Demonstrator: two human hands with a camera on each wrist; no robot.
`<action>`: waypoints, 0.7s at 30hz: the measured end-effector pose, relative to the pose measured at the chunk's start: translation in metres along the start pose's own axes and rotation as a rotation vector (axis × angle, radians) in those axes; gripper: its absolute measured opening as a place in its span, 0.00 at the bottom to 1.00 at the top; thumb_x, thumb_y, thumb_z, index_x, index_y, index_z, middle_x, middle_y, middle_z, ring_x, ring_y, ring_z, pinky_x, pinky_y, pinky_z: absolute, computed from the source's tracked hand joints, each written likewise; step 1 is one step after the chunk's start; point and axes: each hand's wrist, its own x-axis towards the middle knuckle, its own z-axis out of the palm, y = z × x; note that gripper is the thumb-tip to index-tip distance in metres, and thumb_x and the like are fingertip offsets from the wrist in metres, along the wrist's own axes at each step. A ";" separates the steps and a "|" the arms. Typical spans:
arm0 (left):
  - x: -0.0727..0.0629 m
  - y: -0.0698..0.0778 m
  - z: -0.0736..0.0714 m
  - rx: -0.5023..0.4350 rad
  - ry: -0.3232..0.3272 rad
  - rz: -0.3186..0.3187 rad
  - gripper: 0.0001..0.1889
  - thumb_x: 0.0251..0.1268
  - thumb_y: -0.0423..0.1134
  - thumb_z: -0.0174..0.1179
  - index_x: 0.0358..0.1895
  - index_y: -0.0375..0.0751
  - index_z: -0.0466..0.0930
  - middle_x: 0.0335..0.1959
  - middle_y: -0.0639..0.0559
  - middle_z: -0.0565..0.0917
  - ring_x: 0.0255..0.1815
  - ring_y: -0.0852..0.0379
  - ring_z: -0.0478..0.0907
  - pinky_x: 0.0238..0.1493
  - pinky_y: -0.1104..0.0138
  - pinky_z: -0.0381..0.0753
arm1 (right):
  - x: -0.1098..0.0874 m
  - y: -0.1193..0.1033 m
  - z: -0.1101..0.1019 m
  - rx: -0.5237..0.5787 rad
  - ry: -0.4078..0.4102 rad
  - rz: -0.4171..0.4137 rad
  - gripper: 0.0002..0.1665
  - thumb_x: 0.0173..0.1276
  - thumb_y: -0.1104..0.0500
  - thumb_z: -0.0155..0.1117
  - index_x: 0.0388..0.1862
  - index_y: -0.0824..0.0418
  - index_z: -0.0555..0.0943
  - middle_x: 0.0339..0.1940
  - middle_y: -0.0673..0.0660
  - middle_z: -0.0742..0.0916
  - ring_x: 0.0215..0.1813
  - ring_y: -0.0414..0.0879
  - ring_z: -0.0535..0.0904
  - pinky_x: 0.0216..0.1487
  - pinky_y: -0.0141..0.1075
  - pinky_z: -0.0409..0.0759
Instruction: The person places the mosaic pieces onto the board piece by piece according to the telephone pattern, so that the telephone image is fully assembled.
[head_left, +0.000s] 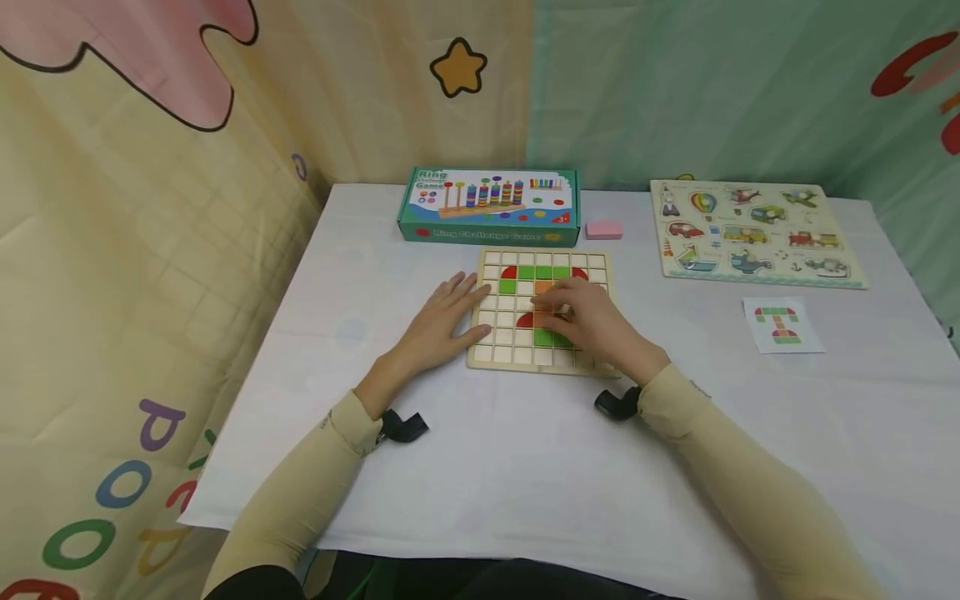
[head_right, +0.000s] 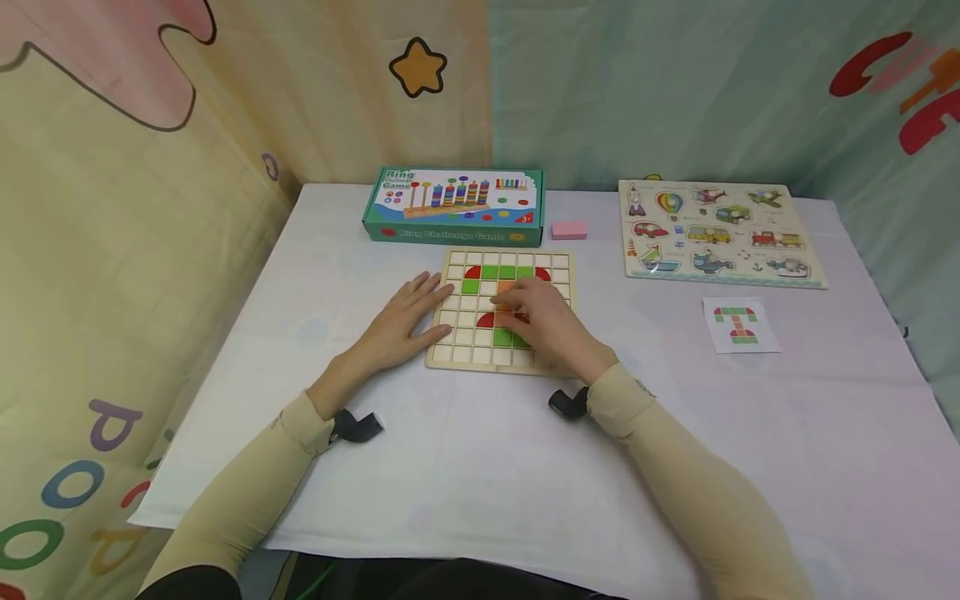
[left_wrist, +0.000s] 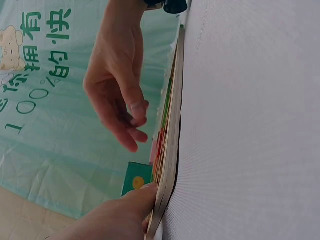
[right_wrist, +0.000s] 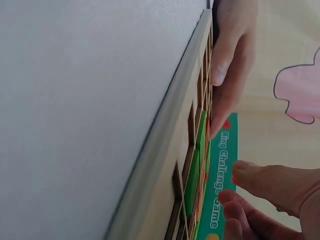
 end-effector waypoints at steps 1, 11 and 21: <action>0.000 0.000 0.000 0.000 -0.001 -0.003 0.39 0.79 0.60 0.56 0.85 0.50 0.58 0.88 0.48 0.52 0.90 0.47 0.40 0.89 0.51 0.40 | -0.004 0.002 -0.004 0.010 0.014 0.015 0.21 0.72 0.62 0.73 0.62 0.62 0.87 0.53 0.61 0.89 0.51 0.55 0.84 0.50 0.48 0.86; 0.000 0.002 0.000 0.007 -0.003 -0.014 0.39 0.78 0.60 0.56 0.85 0.50 0.58 0.88 0.48 0.52 0.90 0.47 0.40 0.89 0.51 0.40 | -0.056 0.026 -0.040 0.029 0.060 0.116 0.24 0.71 0.61 0.73 0.64 0.65 0.83 0.51 0.61 0.89 0.50 0.53 0.83 0.52 0.52 0.87; 0.000 0.001 0.000 0.005 -0.003 -0.009 0.39 0.78 0.60 0.57 0.85 0.49 0.59 0.88 0.48 0.52 0.90 0.47 0.40 0.89 0.51 0.40 | -0.108 0.050 -0.055 0.018 -0.016 0.191 0.25 0.61 0.56 0.84 0.57 0.58 0.87 0.52 0.53 0.91 0.50 0.47 0.82 0.54 0.44 0.84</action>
